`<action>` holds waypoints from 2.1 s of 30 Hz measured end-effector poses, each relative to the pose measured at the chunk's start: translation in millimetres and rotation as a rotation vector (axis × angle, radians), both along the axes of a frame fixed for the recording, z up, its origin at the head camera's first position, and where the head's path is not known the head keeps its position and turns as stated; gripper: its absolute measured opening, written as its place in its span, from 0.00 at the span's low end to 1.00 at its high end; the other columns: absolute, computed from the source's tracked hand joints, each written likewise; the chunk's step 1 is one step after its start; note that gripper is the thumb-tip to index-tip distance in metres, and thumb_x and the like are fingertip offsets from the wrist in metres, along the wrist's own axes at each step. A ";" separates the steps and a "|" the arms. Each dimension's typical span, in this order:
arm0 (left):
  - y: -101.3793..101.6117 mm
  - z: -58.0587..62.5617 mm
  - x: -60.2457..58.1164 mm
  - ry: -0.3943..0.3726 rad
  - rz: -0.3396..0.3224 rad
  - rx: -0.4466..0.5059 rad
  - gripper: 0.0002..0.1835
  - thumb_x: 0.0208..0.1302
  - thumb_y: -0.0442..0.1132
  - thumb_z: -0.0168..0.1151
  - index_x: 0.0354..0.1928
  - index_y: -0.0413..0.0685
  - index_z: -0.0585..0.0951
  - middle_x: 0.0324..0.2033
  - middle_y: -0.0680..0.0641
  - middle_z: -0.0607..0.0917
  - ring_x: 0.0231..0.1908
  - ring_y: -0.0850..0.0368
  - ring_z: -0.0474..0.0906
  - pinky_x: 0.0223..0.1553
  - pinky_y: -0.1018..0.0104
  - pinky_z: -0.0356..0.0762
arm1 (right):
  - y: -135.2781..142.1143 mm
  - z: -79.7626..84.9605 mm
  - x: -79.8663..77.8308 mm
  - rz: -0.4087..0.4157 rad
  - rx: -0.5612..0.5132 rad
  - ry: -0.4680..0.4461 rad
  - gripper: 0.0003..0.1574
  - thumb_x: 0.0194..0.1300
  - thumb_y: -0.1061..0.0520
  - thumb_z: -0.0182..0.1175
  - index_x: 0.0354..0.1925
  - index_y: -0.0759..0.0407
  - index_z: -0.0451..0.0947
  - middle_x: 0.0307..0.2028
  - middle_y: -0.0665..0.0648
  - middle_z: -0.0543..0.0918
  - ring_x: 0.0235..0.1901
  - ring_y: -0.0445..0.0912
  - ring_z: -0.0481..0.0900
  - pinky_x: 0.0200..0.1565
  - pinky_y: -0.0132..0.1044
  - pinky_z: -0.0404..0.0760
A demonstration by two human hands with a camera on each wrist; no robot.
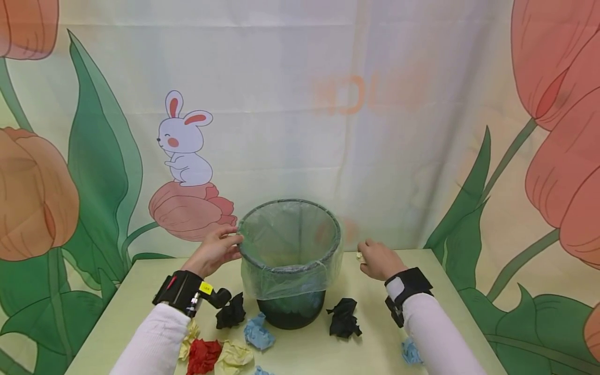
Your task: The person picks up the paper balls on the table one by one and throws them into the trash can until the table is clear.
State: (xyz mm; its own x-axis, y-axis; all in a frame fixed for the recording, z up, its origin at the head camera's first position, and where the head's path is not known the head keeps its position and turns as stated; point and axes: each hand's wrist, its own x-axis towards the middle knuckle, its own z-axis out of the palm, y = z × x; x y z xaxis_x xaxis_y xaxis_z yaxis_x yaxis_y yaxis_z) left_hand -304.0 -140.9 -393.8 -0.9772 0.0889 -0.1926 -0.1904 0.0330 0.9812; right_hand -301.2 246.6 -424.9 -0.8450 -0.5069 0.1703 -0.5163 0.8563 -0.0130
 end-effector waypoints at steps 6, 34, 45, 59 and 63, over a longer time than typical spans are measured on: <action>-0.3 -0.6 -0.4 0.002 -0.004 0.000 0.30 0.65 0.36 0.54 0.67 0.41 0.58 0.47 0.39 0.69 0.29 0.59 0.73 0.36 0.69 0.80 | -8.8 17.1 -5.5 0.009 -0.016 -0.006 0.13 0.55 0.62 0.61 0.40 0.64 0.72 0.34 0.60 0.74 0.27 0.49 0.75 0.31 0.42 0.75; 0.4 -0.5 -1.1 0.001 0.003 -0.012 0.29 0.64 0.36 0.54 0.66 0.40 0.59 0.47 0.39 0.69 0.30 0.57 0.73 0.37 0.67 0.80 | -17.5 68.2 -22.1 0.038 0.009 0.107 0.11 0.55 0.62 0.60 0.36 0.63 0.70 0.30 0.58 0.71 0.25 0.50 0.71 0.30 0.43 0.74; 0.5 0.1 0.2 0.000 0.004 -0.010 0.29 0.65 0.36 0.54 0.66 0.41 0.59 0.48 0.38 0.69 0.30 0.57 0.73 0.38 0.67 0.80 | -32.0 87.0 -24.1 0.018 0.021 0.106 0.13 0.57 0.59 0.61 0.41 0.61 0.71 0.33 0.58 0.72 0.29 0.51 0.73 0.31 0.44 0.75; 0.6 -1.3 -0.9 -0.005 0.012 -0.013 0.29 0.64 0.36 0.54 0.66 0.41 0.60 0.45 0.40 0.69 0.30 0.57 0.73 0.37 0.67 0.80 | -44.8 94.2 -25.6 0.128 -0.009 0.193 0.12 0.58 0.59 0.60 0.40 0.61 0.70 0.31 0.58 0.72 0.27 0.50 0.71 0.31 0.42 0.74; 0.7 -1.0 -1.2 -0.004 0.012 -0.013 0.29 0.64 0.36 0.54 0.66 0.40 0.60 0.44 0.40 0.69 0.30 0.57 0.73 0.37 0.67 0.80 | -52.5 99.1 -24.4 0.114 -0.006 0.169 0.14 0.57 0.60 0.61 0.41 0.63 0.72 0.33 0.60 0.73 0.29 0.52 0.72 0.34 0.43 0.74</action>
State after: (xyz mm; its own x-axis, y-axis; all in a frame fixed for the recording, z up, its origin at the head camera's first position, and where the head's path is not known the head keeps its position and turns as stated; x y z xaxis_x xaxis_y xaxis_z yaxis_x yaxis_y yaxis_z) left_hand -305.2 -140.2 -394.8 -0.9774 0.0744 -0.1978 -0.1950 0.0430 0.9799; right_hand -325.6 194.1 -325.9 -0.7414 -0.5960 0.3084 -0.6049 0.7925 0.0776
